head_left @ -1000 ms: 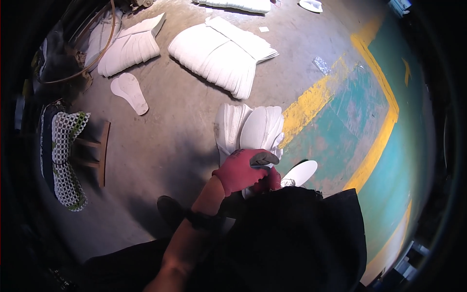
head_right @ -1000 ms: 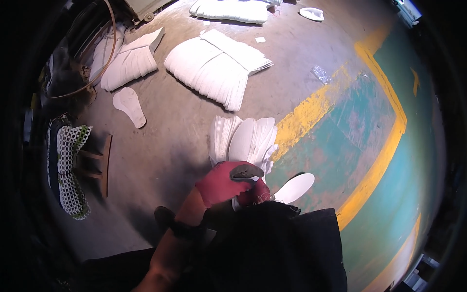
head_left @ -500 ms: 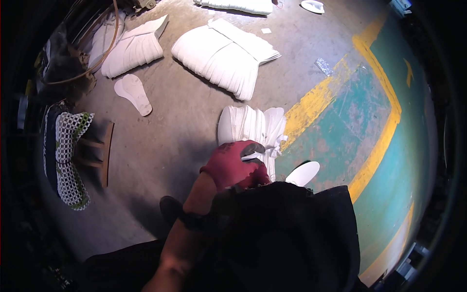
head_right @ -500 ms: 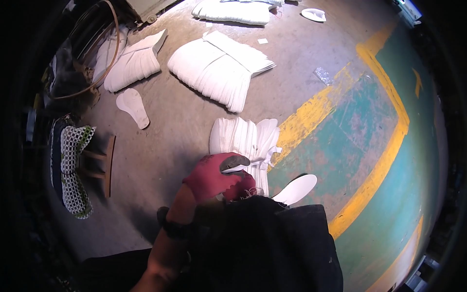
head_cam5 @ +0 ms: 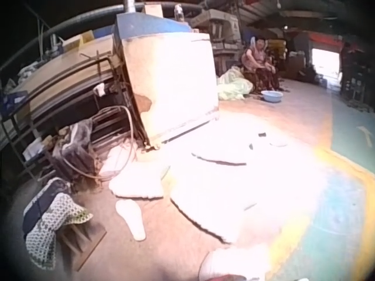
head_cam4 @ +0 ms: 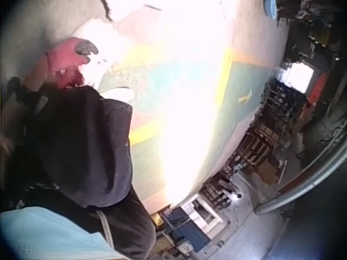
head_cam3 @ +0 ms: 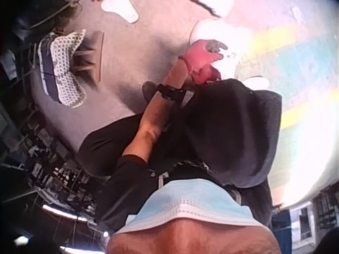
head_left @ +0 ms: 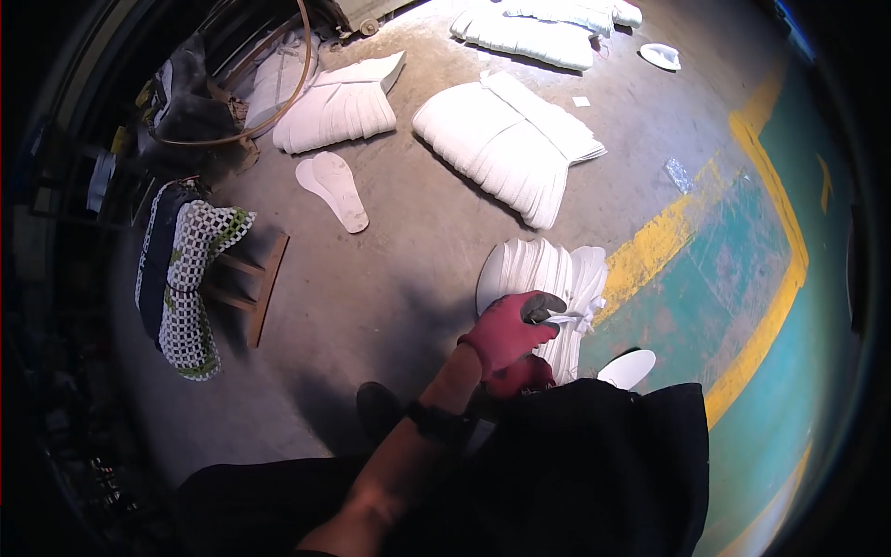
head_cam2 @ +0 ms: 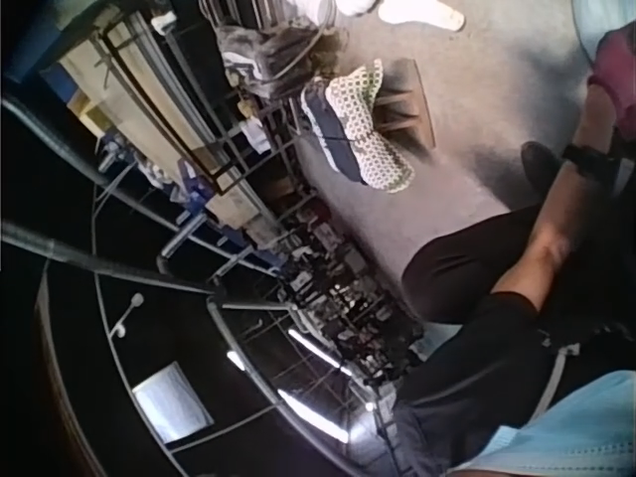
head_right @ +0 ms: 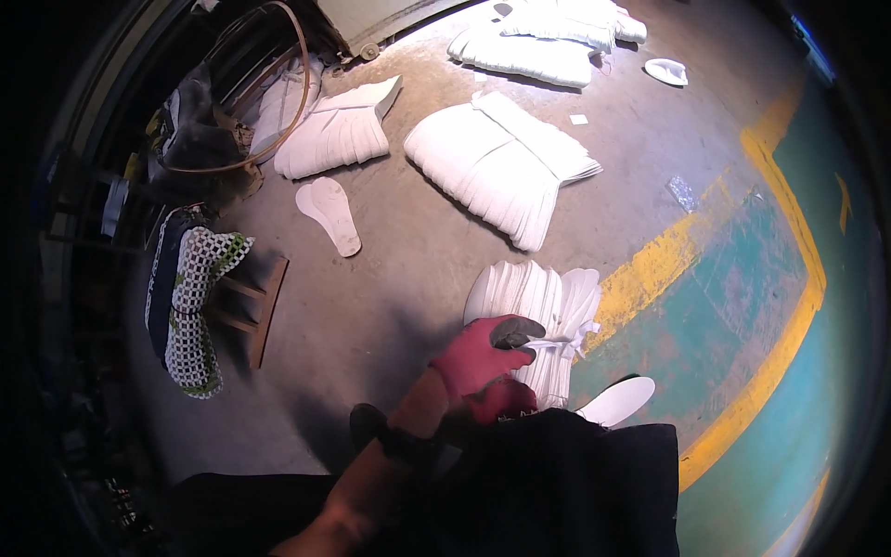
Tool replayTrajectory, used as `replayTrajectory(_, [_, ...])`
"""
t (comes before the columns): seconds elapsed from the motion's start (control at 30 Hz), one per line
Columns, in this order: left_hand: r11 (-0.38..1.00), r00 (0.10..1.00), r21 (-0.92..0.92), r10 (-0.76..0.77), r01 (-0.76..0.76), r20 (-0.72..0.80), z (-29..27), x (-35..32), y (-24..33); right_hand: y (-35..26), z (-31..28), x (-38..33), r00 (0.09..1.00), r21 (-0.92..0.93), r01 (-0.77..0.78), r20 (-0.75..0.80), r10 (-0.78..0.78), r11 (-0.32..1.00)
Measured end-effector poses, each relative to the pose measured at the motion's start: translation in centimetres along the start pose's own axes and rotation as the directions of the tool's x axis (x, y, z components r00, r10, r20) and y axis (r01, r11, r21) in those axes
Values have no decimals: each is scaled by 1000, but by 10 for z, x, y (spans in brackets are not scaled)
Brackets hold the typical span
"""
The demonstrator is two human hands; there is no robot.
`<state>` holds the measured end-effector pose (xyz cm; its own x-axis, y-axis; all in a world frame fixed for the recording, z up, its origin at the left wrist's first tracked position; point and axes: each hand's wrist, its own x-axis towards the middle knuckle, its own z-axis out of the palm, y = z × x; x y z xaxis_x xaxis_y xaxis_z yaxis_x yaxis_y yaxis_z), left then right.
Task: The recorder collects shoe insoles from the floor and bundles them together using white straps.
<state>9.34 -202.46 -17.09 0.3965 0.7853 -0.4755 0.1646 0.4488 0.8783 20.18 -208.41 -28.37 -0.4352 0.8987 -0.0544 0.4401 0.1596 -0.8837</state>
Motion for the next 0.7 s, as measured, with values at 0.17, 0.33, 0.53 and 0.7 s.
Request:
replayTrajectory(0.17, [997, 1000, -82, 4, -5, -13, -15, 13, -17, -1, -44, -57, 993, -238, -107, 27, 117, 965])
replayTrajectory(0.33, [993, 992, -110, -58, 45, -116, -45, -5, -1, 66, -126, -130, 496, 187, -772, -422, 759, 608])
replayTrajectory(0.53, [980, 994, -187, -78, 62, -78, -23, 26, -15, 150, -119, -191, 390, 137, -871, -393, 833, 472])
replayTrajectory(0.7, [986, 995, -162, -49, 35, -87, -15, 36, -6, 116, -117, -155, 435, 3, -843, -583, 686, 537])
